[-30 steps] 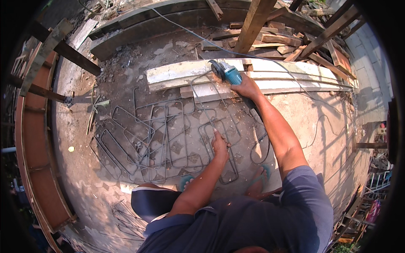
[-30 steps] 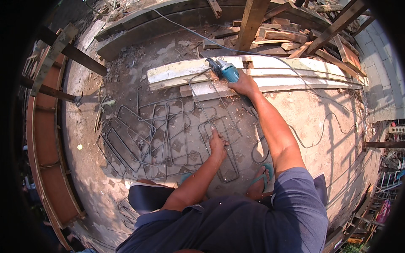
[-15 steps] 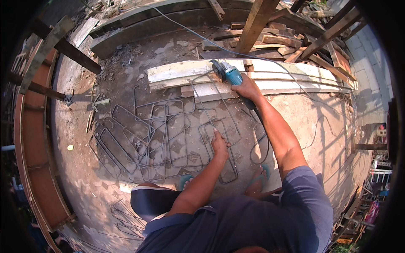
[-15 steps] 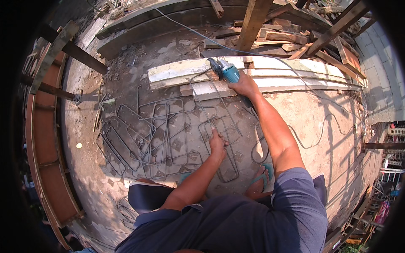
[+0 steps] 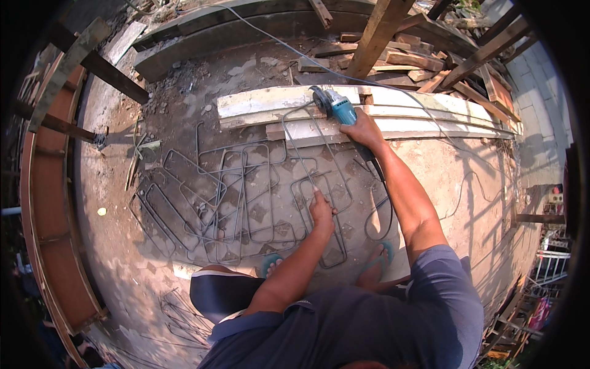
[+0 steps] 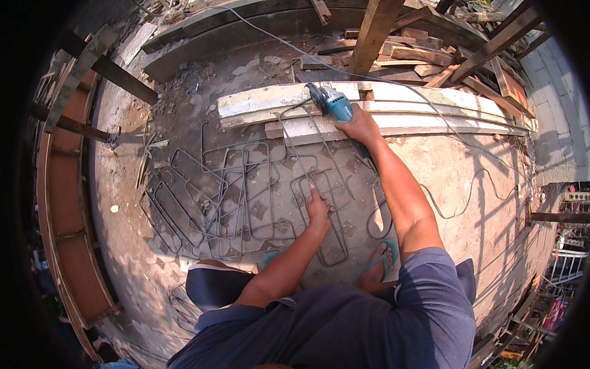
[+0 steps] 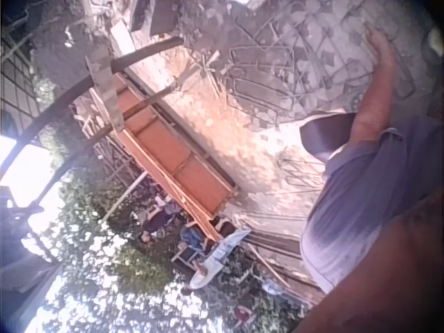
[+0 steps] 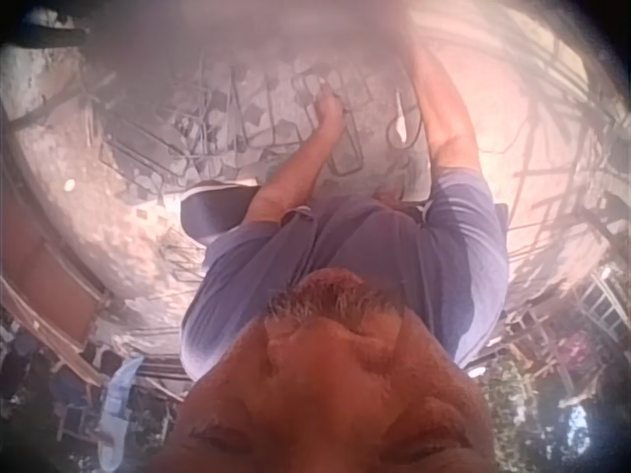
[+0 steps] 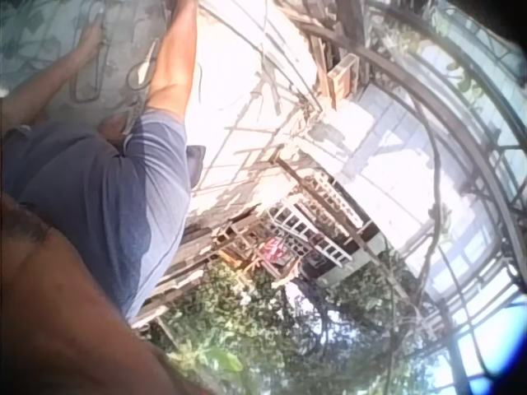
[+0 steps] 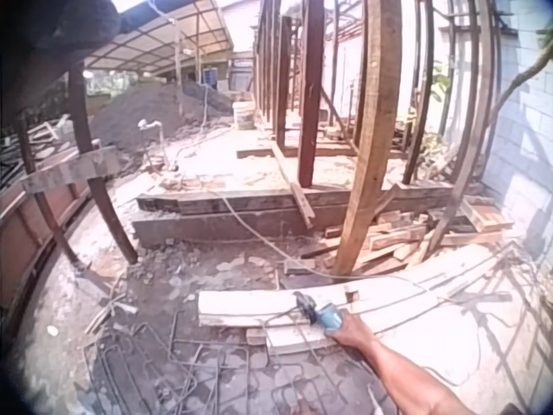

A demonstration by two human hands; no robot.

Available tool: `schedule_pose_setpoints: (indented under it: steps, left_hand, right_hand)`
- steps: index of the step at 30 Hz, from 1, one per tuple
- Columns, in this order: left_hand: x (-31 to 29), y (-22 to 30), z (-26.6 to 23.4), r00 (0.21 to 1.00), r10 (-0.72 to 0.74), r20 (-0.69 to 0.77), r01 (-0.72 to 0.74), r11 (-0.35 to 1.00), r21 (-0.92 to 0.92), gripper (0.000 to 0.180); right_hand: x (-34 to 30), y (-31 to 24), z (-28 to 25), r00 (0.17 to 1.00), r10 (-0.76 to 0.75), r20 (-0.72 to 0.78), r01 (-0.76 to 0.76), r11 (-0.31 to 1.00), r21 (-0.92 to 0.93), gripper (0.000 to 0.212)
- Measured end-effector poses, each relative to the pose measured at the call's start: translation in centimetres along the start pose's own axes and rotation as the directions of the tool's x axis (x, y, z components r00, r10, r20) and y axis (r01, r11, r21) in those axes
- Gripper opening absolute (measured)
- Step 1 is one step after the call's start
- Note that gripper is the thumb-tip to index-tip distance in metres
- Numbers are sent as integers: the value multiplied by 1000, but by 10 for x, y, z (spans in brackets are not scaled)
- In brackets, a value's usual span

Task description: The person uses an angle grinder to cut through a metal rebar frame placed on wooden blocks, creating sparks during the process.

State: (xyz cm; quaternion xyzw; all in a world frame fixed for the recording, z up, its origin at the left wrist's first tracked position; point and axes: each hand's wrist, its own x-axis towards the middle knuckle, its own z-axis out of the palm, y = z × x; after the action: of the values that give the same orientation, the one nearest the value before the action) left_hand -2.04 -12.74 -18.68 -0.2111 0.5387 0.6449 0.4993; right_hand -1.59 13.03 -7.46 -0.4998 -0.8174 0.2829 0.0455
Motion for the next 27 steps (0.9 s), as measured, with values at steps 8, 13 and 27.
schedule_pose_setpoints:
  steps: [8, 13, 27]
  left_hand:
    - [-4, 5, 2, 1000, -5, -6, 5, 1000, 24, 57]
    - [-2, 3, 2, 1000, 14, -11, -14, 1000, 23, 57]
    - [-13, 7, 8, 994, 67, -89, -61, 996, 73, 54]
  right_hand:
    - [-2, -7, -4, 1000, 1, -4, -1, 1000, 16, 79]
    - [0, -5, -3, 1000, 21, -13, -21, 1000, -14, 79]
    - [-3, -7, -6, 999, -34, -7, 35, 971, 237, 67]
